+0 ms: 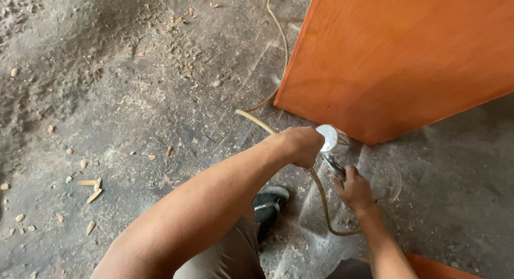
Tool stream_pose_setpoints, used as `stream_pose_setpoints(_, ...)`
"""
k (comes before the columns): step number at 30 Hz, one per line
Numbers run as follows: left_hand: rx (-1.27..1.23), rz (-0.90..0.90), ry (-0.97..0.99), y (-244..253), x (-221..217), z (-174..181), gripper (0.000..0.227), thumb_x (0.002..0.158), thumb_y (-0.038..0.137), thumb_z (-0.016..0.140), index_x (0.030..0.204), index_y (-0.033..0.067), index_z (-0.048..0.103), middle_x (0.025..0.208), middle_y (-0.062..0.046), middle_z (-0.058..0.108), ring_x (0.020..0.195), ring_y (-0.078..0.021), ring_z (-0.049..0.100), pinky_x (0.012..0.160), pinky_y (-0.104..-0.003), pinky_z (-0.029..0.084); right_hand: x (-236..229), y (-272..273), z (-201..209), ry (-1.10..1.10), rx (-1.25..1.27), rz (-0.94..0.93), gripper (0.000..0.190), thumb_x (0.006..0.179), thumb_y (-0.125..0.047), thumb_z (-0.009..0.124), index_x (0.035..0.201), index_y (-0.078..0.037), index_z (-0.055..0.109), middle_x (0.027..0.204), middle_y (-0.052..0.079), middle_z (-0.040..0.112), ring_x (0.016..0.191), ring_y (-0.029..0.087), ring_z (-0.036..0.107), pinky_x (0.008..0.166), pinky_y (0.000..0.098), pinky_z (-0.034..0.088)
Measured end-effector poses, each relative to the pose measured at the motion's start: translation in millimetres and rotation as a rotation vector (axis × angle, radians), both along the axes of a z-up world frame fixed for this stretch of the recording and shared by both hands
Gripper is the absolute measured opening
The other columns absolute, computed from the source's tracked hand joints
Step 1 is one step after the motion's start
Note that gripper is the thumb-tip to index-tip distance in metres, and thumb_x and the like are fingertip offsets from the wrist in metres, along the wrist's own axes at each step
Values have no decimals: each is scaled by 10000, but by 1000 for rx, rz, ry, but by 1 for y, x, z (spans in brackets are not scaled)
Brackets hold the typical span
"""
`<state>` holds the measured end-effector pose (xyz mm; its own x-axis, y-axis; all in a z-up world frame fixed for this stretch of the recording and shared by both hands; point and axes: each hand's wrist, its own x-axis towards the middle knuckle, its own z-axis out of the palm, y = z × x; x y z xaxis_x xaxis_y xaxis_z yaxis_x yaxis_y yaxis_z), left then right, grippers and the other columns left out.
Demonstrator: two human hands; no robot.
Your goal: The person sprays a finish onto wooden furniture pieces using a spray gun connected to an air compressor hose, moving the gun in steady strokes across the surfaces.
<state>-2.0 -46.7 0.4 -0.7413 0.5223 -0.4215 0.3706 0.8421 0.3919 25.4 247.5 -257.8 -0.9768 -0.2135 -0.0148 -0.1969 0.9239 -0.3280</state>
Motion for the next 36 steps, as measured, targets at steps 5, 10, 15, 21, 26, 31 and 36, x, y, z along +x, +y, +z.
stream_pose_setpoints(5,11,0,46,-1,-4,11,216,692,148,788,877,36,792,927,-182,758,927,-346,749,768,-458,603,-1,-15,32,232,-63,70,515,921,-549,612,1073,-60,560,831,208,704,733,453,700,635,526,560)
stream_pose_setpoints(10,36,-1,138,-17,-10,22,204,691,183,768,830,34,785,855,-187,744,865,-358,746,728,-469,602,5,-14,128,344,-246,67,523,1000,-513,540,1208,-33,568,820,127,707,630,257,699,517,381,571)
stream_pose_setpoints(15,168,8,192,-38,-9,38,196,667,219,789,777,57,782,752,-176,726,788,-366,730,700,-466,579,3,-10,236,715,-299,167,452,1032,-365,613,1201,53,593,795,94,630,636,189,622,480,306,517)
stream_pose_setpoints(21,226,75,190,-47,-4,49,256,642,248,847,791,59,759,735,-168,713,755,-366,717,675,-466,570,6,11,301,836,-376,193,272,1199,-174,548,1240,94,536,1033,131,619,796,172,592,694,280,495)
stream_pose_setpoints(26,216,90,199,-55,-2,47,254,620,259,857,771,76,765,741,-155,724,768,-357,718,678,-465,567,-8,-1,296,881,-420,219,294,1194,-241,507,1216,52,520,1054,116,595,809,160,561,713,270,469)
stream_pose_setpoints(31,114,47,205,-58,-7,34,191,663,206,805,790,66,775,771,-171,726,800,-367,723,688,-468,578,-20,-26,250,831,-432,264,384,1211,-335,525,1256,46,532,1065,138,628,854,189,597,734,308,518)
stream_pose_setpoints(36,5,35,164,-58,-11,18,183,709,151,748,839,27,782,838,-187,736,865,-364,740,724,-464,598,-21,-41,150,441,-326,30,526,979,-493,552,1148,5,576,744,78,598,596,205,622,545,363,502)
